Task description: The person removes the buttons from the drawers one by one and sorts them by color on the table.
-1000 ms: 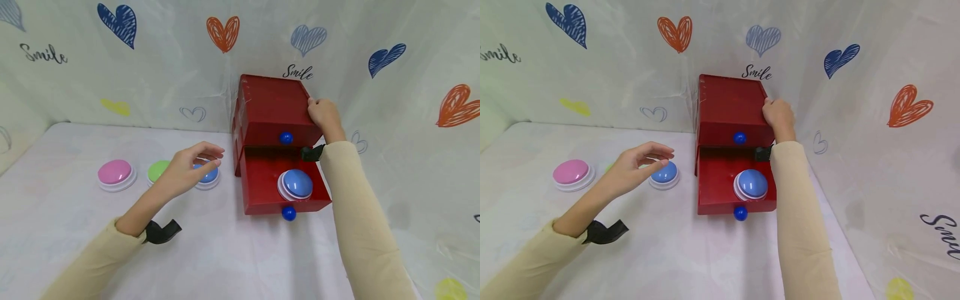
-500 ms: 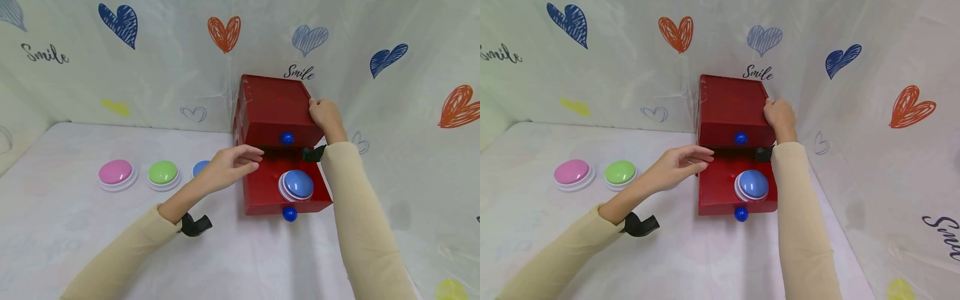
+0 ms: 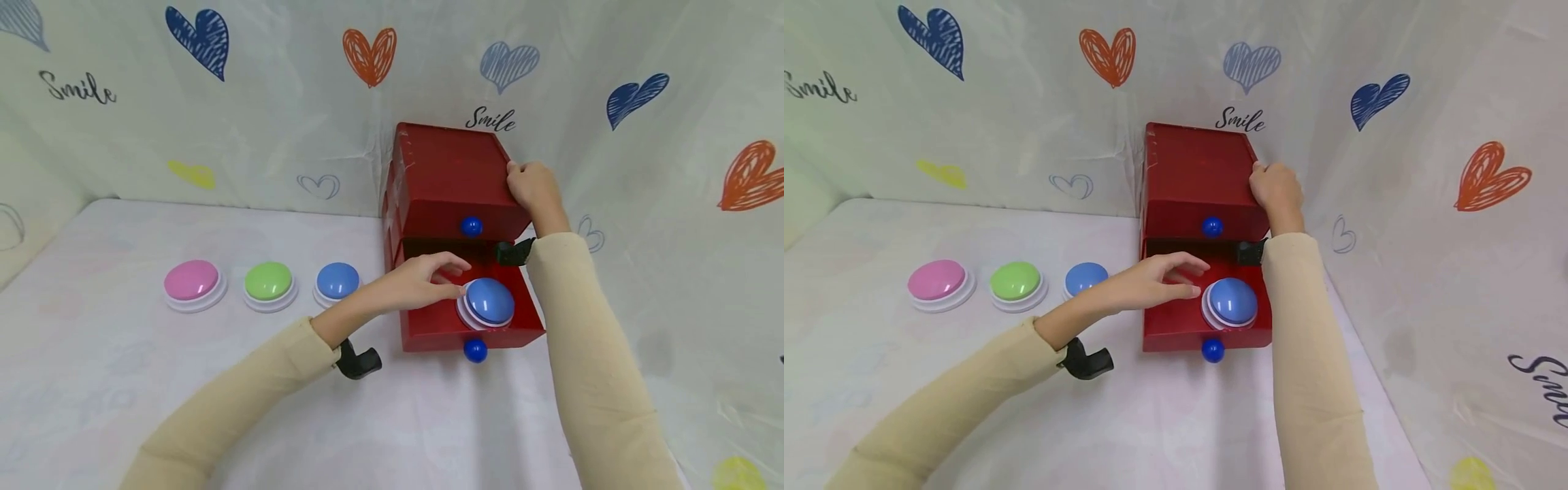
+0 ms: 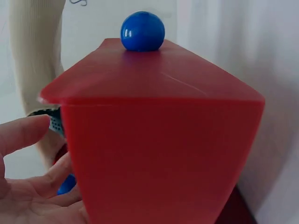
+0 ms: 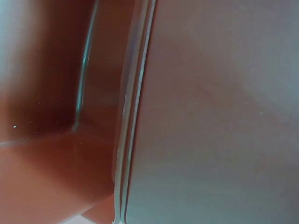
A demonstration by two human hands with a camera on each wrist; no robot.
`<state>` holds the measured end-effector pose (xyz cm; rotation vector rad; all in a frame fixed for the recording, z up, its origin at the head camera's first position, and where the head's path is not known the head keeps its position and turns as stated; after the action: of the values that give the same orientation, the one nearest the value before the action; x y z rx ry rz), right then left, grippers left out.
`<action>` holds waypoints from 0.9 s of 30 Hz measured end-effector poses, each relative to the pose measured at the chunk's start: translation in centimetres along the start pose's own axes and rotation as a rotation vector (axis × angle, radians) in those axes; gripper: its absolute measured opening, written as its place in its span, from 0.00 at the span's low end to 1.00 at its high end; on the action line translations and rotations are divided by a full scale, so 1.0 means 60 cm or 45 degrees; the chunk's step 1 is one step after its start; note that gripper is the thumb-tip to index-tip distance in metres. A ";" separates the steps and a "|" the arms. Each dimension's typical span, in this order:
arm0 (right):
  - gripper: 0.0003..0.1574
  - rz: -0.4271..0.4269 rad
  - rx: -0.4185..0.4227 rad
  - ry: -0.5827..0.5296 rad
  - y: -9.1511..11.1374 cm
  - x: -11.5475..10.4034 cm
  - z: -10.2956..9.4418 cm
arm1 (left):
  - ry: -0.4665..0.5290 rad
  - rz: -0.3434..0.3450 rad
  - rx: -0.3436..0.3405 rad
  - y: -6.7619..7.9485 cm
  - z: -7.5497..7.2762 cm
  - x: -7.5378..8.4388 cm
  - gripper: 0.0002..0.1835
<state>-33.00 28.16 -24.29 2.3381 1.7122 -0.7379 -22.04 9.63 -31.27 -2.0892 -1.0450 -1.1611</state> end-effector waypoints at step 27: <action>0.38 -0.008 0.023 0.012 -0.002 0.002 -0.001 | 0.003 -0.366 -0.184 -0.060 0.067 -0.041 0.30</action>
<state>-33.05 28.32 -24.29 2.3529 1.7243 -0.7479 -23.97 13.69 -35.13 -2.0929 -1.3286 -1.4134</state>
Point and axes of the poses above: each hand's wrist, its own y-axis away from the middle knuckle, its own z-axis out of the palm, x = y × z, the point moved 7 cm from there along -y, towards the middle knuckle, and after that the axes turned 11 degrees about x, right-handed, at the moved point
